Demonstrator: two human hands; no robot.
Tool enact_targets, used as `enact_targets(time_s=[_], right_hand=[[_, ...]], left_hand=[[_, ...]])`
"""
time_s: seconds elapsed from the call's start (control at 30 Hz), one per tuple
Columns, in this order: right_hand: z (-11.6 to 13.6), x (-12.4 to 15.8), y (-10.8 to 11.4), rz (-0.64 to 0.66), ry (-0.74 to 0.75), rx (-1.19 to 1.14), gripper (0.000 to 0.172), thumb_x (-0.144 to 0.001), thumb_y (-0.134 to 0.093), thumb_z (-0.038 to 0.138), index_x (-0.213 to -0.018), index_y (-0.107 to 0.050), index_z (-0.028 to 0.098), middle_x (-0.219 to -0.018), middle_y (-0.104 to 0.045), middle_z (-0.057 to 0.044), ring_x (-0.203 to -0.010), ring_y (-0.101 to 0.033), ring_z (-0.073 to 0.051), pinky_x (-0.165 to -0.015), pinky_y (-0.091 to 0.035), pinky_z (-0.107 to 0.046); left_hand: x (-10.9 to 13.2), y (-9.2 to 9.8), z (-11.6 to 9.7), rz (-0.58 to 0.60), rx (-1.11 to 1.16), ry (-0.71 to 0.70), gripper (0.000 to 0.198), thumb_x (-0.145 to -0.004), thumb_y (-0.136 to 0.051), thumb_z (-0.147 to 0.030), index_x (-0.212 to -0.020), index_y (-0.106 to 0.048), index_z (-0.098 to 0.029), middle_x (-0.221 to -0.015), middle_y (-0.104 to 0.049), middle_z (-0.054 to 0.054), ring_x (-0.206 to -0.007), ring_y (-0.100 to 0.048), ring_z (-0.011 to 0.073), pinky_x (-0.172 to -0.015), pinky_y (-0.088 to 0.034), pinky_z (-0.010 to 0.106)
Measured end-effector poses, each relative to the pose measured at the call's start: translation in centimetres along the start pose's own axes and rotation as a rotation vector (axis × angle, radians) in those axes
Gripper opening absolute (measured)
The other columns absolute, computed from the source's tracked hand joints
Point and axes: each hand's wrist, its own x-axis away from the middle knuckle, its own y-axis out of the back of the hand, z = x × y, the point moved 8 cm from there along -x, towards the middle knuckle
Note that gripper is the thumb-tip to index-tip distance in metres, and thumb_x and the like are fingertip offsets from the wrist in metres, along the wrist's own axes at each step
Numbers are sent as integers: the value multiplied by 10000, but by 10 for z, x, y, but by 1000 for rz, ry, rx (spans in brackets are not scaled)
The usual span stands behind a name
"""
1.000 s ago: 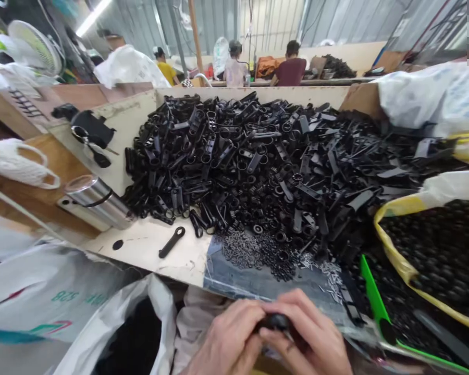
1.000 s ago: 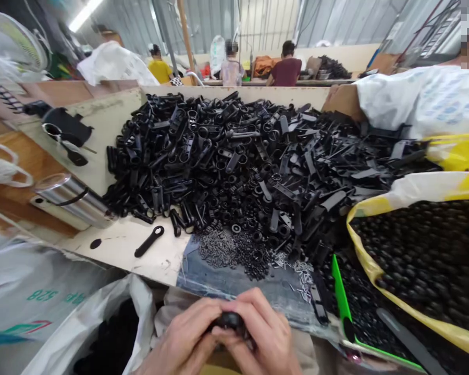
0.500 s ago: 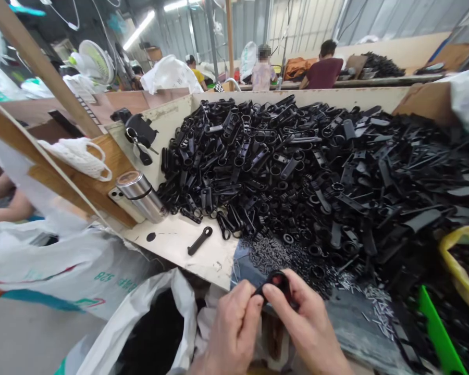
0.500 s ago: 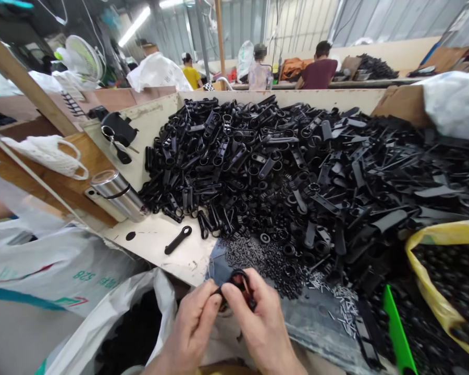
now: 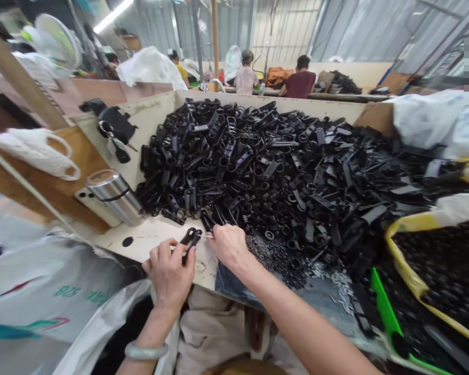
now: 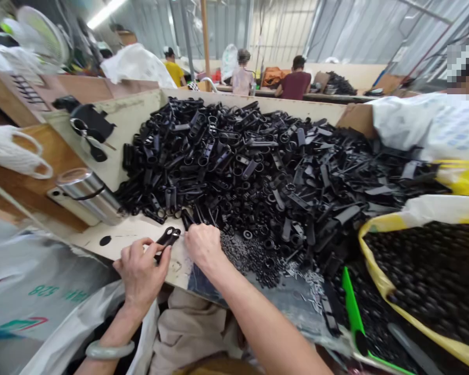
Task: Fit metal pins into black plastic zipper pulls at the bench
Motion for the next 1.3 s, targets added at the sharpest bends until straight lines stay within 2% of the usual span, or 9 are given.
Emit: enact_targets(time_s=[0.17, 0.3, 0.4, 0.47, 0.57, 0.67, 0.83, 1.07, 1.3], right_hand=[[-23, 6, 36, -141, -39, -92, 283, -995, -575, 355, -874, -782, 205, -849, -799, -89, -782, -742, -223, -630, -437, -263], [-65, 50, 69, -231, 28, -149, 325, -1036, -565, 395, -838, -732, 198, -699, -717, -6, -611, -626, -130, -575, -383, -226], [-78, 112, 87, -404, 356, -229, 312, -1050, -566, 352, -826, -688, 172, -614, -609, 26, -514, -510, -100, -542, -364, -230], [-73, 155, 83, -394, 635, -192, 291, -1079, -510, 285, -887, -686, 157, -612, -588, 22, -500, -496, -106, -503, -339, -256], [-63, 195, 65, -256, 833, -69, 276, -1073, -460, 177, -928, -695, 155, -587, -569, 28, -473, -475, -119, -453, -331, -282], [-55, 209, 57, -205, 923, 0, 285, -1049, -450, 132, -913, -699, 160, -582, -566, 23, -468, -474, -130, -403, -313, -299], [-80, 192, 51, -213, 766, -51, 180, -1058, -509, 186, -1107, -682, 194, -689, -632, 21, -518, -545, -123, -440, -372, -268], [-175, 152, 59, -341, 68, -138, 228, -1070, -524, 324, -1117, -713, 205, -969, -708, -52, -758, -704, -152, -680, -520, -248], [-179, 142, 39, -213, -103, 150, 291, -985, -665, 404, -1207, -682, 216, -1104, -711, -69, -728, -736, -217, -570, -494, -293]], left_hand=[[-12, -15, 5, -12, -76, -12, 267, -924, -622, -403, -797, -703, -183, -1025, -669, 147, -1036, -546, 364, -864, -332, 497], [-14, -5, 7, -103, 7, 29, 361, -919, -613, -514, -958, -725, -173, -1161, -641, 190, -1177, -514, 414, -968, -352, 571], [-5, 5, -3, -15, 404, 134, 411, -953, -538, -552, -1025, -693, -178, -1145, -654, 163, -1119, -585, 340, -961, -434, 486], [14, -17, -28, 450, 839, 268, 465, -969, -476, -621, -1033, -679, -208, -1024, -697, 104, -892, -647, 254, -778, -501, 379], [93, -32, -99, 1496, 1263, 375, 611, -930, -476, -738, -1126, -680, -195, -928, -736, 96, -696, -662, 199, -618, -490, 308], [148, -21, -131, 1942, 1379, 448, 620, -750, -796, -679, -1075, -698, -160, -843, -724, 62, -638, -605, 104, -619, -436, 206], [160, -32, -136, 1832, 1445, 660, 583, -723, -856, -600, -1047, -615, -180, -665, -666, -3, -511, -510, 68, -514, -357, 168], [108, -35, -120, 1341, 1285, 702, 575, -784, -827, -529, -1200, -535, -260, -773, -520, -92, -457, -381, 2, -444, -230, 156], [110, -39, -138, 1270, 1259, 679, 494, -782, -817, -413, -1173, -566, -244, -880, -563, -54, -513, -436, 24, -472, -271, 189]])
